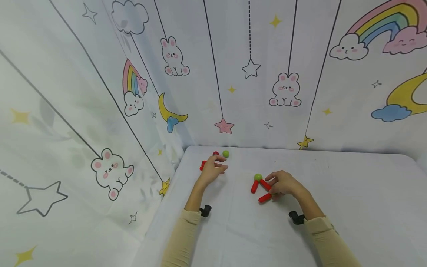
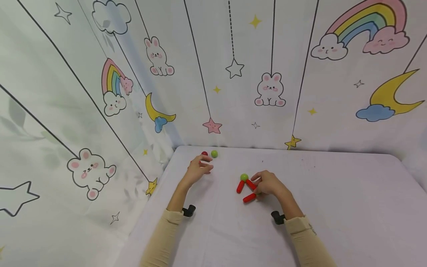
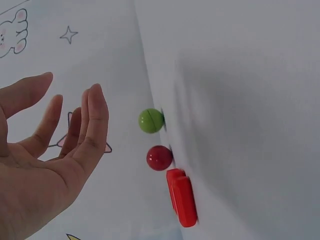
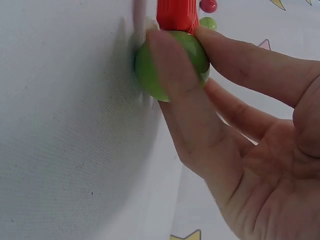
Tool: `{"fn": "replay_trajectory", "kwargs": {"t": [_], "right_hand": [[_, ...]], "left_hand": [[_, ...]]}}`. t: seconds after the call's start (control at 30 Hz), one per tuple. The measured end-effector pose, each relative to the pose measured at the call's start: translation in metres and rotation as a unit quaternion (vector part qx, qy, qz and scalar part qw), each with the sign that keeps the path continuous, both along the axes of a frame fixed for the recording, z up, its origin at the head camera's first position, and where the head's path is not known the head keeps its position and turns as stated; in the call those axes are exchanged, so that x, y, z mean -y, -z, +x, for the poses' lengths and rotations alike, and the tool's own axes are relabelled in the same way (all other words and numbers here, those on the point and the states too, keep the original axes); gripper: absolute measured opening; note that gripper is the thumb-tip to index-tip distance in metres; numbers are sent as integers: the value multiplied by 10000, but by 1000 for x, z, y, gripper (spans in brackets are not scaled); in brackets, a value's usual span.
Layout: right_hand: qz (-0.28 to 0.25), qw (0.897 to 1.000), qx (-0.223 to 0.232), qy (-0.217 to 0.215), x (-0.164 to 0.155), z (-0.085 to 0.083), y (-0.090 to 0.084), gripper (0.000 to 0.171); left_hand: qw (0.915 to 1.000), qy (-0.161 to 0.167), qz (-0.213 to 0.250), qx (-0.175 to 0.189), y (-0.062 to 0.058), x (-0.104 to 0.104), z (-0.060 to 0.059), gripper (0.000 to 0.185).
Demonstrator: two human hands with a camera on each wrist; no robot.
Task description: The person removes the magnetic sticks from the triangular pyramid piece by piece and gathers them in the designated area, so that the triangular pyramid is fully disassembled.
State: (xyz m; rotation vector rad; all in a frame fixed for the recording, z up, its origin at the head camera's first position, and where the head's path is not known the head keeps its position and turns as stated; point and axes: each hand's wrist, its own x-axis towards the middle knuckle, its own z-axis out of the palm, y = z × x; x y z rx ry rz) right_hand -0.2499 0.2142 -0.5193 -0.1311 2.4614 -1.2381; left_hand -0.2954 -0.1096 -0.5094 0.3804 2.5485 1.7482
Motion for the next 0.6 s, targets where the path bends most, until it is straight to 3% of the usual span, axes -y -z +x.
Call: {"fn": "replay_trajectory", "kwargs": {"t": [0.6], "right_hand": [[51,9992,-56,389,-6,1,-1,53]], "left_hand": [[9919,1069,-175,665,5,-48,16,37]]}}
